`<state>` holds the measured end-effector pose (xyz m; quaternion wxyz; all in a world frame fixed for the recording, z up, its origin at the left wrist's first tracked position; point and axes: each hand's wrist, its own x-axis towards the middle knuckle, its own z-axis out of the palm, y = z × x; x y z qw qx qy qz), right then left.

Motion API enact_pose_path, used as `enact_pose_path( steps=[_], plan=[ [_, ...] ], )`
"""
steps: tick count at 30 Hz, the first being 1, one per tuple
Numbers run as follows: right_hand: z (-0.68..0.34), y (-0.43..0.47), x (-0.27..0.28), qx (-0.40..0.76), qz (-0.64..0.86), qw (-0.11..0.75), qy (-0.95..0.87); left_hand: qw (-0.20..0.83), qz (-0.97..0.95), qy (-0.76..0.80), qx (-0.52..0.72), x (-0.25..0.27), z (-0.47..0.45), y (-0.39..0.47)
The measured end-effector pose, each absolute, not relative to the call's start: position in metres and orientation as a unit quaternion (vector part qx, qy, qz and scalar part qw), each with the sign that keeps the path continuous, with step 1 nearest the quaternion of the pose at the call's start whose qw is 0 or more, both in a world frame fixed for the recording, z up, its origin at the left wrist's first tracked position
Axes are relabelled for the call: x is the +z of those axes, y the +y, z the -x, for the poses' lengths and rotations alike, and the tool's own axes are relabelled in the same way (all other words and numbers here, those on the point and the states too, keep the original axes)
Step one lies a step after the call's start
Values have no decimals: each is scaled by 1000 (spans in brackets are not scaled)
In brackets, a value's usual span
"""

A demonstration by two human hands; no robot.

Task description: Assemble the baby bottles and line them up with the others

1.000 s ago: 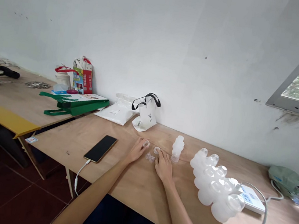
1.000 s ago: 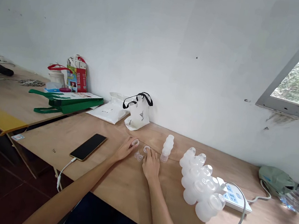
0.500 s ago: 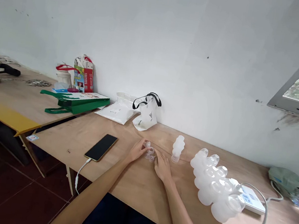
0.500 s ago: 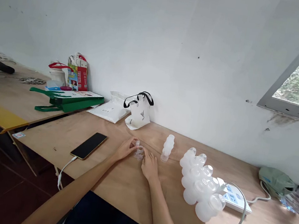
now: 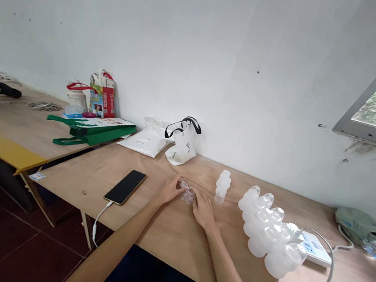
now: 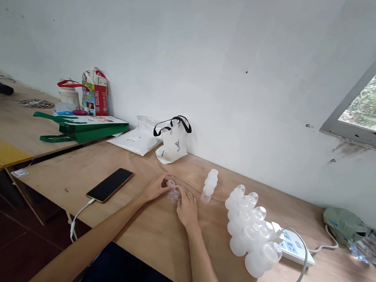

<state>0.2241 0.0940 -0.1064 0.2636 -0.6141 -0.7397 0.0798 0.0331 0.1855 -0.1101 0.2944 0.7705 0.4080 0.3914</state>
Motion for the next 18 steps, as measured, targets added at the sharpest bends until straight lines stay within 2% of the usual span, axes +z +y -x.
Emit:
enact_pose_path(
  steps=[18],
  plan=[
    [-222,90,-100,42,621,203,-756,262,-831,358,337,-104,-34,181]
  ],
)
